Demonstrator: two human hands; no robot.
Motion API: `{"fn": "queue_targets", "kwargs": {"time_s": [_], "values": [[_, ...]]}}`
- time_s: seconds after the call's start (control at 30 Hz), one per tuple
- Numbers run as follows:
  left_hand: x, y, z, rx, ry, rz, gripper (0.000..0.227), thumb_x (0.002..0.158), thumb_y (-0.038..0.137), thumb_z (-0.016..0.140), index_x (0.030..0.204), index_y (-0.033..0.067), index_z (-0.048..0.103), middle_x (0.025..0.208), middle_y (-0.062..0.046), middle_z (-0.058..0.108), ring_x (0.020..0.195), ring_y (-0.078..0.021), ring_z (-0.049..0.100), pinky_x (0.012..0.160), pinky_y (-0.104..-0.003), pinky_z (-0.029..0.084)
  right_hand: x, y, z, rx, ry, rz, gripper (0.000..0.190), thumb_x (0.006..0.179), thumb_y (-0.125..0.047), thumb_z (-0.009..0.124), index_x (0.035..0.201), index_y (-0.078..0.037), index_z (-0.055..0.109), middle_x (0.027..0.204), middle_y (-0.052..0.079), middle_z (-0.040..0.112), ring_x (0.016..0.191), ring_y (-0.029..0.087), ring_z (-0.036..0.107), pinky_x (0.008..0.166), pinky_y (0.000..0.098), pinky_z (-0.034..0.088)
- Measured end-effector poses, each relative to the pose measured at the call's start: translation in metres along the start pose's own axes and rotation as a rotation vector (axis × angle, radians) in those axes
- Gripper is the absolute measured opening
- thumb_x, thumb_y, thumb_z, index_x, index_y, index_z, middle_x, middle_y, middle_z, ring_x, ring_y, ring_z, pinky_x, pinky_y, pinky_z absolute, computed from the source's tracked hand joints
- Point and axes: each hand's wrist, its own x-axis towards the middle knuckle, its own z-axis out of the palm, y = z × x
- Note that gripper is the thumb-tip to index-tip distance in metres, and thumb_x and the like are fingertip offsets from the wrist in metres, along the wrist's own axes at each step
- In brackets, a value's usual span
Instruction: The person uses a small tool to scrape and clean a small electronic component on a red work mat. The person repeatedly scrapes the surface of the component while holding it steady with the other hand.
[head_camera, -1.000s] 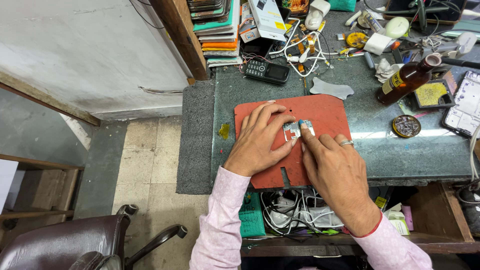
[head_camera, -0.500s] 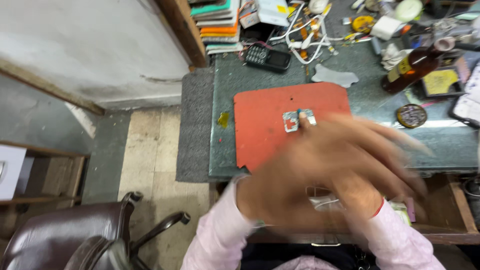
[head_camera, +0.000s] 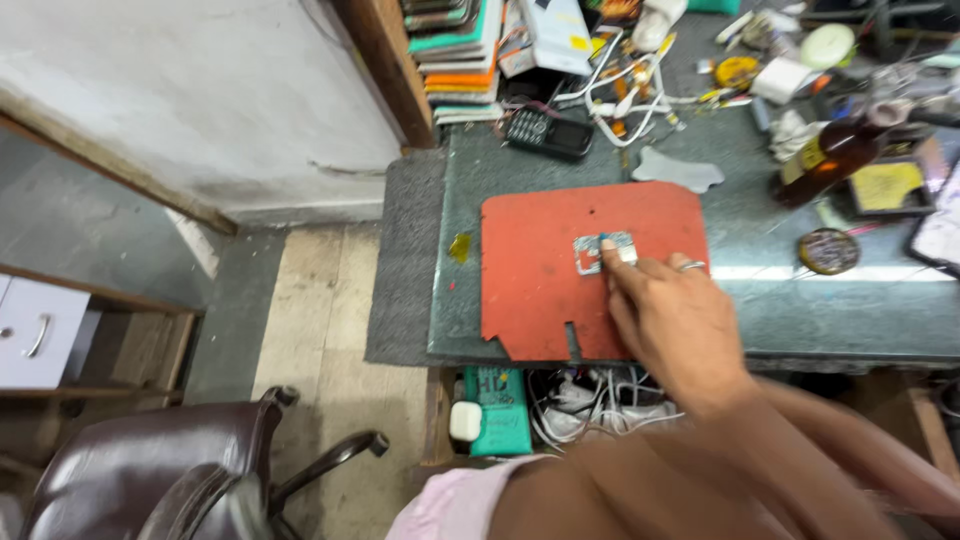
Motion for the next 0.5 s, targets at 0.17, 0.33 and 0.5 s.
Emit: {"fn": "queue_targets", "kwargs": {"time_s": [0.17, 0.33, 0.5], "values": [[0.002, -0.004, 0.005, -0.032, 0.010, -0.005, 0.021, 0.104, 0.027, 0.068, 0.113, 0.0077, 0.071, 0.115, -0.007, 0.068, 0.118, -0.0255, 0.063, 0.105, -0.038, 0.047, -0.006, 0.000, 0.006, 0.037, 0.003, 0.047, 0.036, 0.090, -0.020, 0.064, 0.124, -0.012, 0.072, 0.082, 0.008, 0.071, 0.077, 0.033, 0.064, 0.066, 0.0455, 0.053], [-0.015, -0.010, -0.005, 0.003, 0.081, -0.060, 0.021, 0.106, 0.026, 0.066, 0.112, 0.0069, 0.070, 0.112, -0.007, 0.069, 0.113, -0.0247, 0.065, 0.101, -0.036, 0.050, -0.020, -0.001, 0.007, 0.041, -0.059, 0.080, 0.036, 0.091, -0.019, 0.065, 0.126, -0.012, 0.071, 0.082, 0.007, 0.072, 0.074, 0.033, 0.064, 0.063, 0.0452, 0.053], [-0.027, -0.006, -0.008, 0.062, 0.118, -0.113, 0.021, 0.108, 0.026, 0.065, 0.111, 0.0062, 0.070, 0.110, -0.008, 0.070, 0.108, -0.0239, 0.067, 0.097, -0.035, 0.052, -0.001, -0.008, -0.001, 0.026, -0.054, 0.090, 0.037, 0.094, -0.021, 0.064, 0.130, -0.015, 0.071, 0.080, 0.010, 0.072, 0.076, 0.033, 0.064, 0.065, 0.0464, 0.053]]}}
